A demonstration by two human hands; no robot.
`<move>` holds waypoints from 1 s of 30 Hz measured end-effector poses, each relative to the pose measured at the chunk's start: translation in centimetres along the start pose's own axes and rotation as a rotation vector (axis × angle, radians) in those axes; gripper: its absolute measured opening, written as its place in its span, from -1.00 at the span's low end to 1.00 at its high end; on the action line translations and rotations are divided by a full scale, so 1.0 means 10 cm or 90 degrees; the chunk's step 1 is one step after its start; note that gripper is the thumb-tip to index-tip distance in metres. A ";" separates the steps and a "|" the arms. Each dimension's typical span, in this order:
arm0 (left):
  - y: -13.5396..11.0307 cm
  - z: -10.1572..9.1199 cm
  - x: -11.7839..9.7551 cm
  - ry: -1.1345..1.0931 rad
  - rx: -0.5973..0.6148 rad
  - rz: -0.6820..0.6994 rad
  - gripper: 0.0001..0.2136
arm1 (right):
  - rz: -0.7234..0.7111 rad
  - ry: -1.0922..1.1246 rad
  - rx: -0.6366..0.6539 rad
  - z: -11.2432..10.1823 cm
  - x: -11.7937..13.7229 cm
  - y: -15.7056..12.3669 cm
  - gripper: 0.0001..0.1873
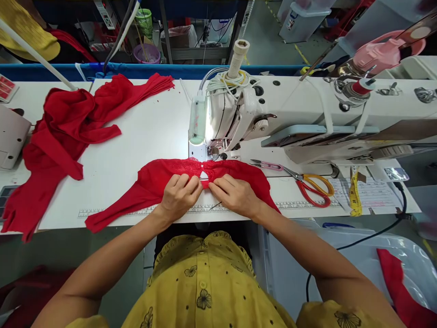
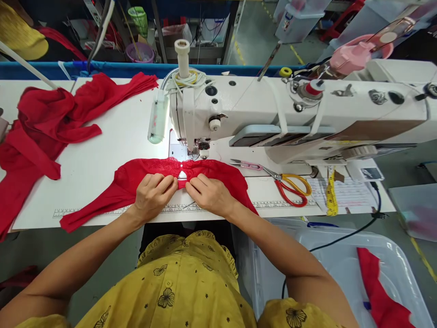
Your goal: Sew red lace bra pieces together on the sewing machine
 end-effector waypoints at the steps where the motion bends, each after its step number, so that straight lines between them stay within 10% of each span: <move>1: -0.01 -0.02 0.00 0.014 0.003 0.022 -0.72 | -0.021 -0.007 0.012 0.00 -0.01 -0.01 -0.73; 18: -0.13 -0.27 -0.01 0.017 0.085 -0.029 -0.64 | 0.093 0.201 0.039 -0.08 -0.11 -0.06 -0.74; 23: 0.02 -0.11 0.15 -0.207 -0.005 -0.039 -0.73 | 0.181 0.183 0.002 -0.04 -0.10 0.06 -0.70; 30: 0.03 0.08 0.28 -0.175 0.084 -0.057 -0.49 | 0.170 0.093 0.045 0.03 -0.23 0.03 -0.43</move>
Point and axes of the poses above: each hand's wrist, its own y-axis towards the middle knuckle, its own z-axis out of the palm, x = y × z, the point moved 1 cm from there along y, towards the middle knuckle, and after that the axes turned 9 degrees about y, right-handed, at the moved point
